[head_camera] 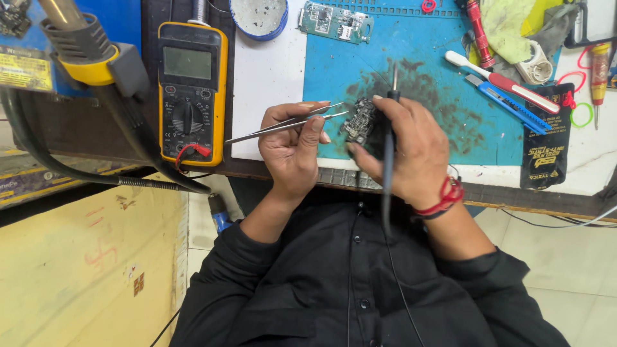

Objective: The person solders a small circuit board using a soldering iron and tweezers. They apply flux, clean the board with a toothbrush, and repeatedly solder different points on the board.

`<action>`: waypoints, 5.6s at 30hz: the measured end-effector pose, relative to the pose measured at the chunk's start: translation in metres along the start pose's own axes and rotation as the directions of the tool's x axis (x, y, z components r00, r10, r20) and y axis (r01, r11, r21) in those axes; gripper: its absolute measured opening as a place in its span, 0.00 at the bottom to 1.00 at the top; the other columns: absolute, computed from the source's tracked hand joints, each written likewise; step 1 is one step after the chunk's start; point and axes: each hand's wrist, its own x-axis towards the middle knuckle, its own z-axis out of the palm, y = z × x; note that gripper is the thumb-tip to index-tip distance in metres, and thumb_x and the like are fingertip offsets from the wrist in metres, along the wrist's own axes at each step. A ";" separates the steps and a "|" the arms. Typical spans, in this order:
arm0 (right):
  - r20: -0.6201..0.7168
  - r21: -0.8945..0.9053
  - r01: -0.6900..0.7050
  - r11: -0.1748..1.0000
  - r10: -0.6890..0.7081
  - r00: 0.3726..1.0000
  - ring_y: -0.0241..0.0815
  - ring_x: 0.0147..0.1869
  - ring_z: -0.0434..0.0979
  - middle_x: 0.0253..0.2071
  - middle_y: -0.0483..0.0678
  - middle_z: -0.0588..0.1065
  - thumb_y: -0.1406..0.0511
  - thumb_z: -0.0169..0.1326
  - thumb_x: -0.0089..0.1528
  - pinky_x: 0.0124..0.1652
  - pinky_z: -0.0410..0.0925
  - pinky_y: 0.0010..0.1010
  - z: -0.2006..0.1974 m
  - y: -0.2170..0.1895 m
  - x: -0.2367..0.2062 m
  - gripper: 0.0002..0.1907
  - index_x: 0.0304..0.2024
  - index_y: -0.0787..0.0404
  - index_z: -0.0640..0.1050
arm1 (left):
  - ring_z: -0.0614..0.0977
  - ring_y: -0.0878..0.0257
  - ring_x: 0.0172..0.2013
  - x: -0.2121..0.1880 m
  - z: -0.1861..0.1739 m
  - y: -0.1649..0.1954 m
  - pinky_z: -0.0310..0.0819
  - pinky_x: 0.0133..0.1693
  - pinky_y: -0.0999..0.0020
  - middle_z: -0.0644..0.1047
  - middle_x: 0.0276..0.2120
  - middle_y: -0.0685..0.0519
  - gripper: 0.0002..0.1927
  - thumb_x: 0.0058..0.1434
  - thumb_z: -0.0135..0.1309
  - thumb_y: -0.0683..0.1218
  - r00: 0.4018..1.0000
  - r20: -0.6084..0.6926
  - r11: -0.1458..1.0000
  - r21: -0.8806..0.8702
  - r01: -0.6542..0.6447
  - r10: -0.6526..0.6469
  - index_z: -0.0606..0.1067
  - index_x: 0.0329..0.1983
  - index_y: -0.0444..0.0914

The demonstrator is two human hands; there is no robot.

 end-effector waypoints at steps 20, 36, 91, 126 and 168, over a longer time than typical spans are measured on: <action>-0.248 0.526 -0.136 0.840 0.304 0.920 0.36 0.48 0.74 0.47 0.52 0.74 0.64 0.58 0.73 0.50 0.68 0.27 0.023 0.025 -0.038 0.18 0.60 0.66 0.71 | 0.83 0.69 0.38 0.000 0.015 0.009 0.79 0.41 0.77 0.82 0.45 0.48 0.07 0.72 0.58 0.37 0.990 0.141 0.943 0.327 -0.070 0.025 0.73 0.50 0.33; -0.205 0.349 -0.043 0.936 0.121 0.971 0.42 0.29 0.76 0.33 0.53 0.77 0.70 0.58 0.67 0.32 0.67 0.28 0.016 0.042 -0.064 0.06 0.39 0.66 0.74 | 0.82 0.59 0.27 0.013 0.028 0.024 0.73 0.32 0.66 0.81 0.31 0.54 0.06 0.66 0.63 0.44 0.937 0.347 0.635 0.714 -0.296 0.046 0.76 0.41 0.41; -0.196 0.332 -0.050 0.942 0.121 0.973 0.41 0.25 0.72 0.29 0.51 0.74 0.71 0.58 0.66 0.29 0.63 0.28 0.014 0.041 -0.061 0.05 0.37 0.66 0.74 | 0.81 0.60 0.26 0.012 0.028 0.024 0.72 0.30 0.67 0.80 0.30 0.54 0.06 0.66 0.63 0.42 0.933 0.358 0.641 0.708 -0.298 0.039 0.75 0.39 0.40; -0.194 0.346 -0.025 0.938 0.098 0.976 0.41 0.26 0.73 0.30 0.51 0.75 0.71 0.58 0.66 0.29 0.64 0.28 0.015 0.042 -0.059 0.05 0.37 0.66 0.74 | 0.81 0.59 0.26 0.013 0.028 0.024 0.72 0.30 0.66 0.80 0.29 0.54 0.06 0.66 0.63 0.42 0.931 0.361 0.642 0.703 -0.306 0.049 0.75 0.39 0.40; -0.202 0.328 0.001 0.945 0.069 0.977 0.44 0.27 0.75 0.31 0.52 0.77 0.72 0.59 0.64 0.30 0.66 0.29 0.015 0.039 -0.055 0.05 0.36 0.65 0.74 | 0.82 0.58 0.28 0.013 0.029 0.023 0.73 0.31 0.66 0.81 0.30 0.53 0.07 0.67 0.62 0.42 0.930 0.364 0.641 0.699 -0.316 0.061 0.75 0.39 0.39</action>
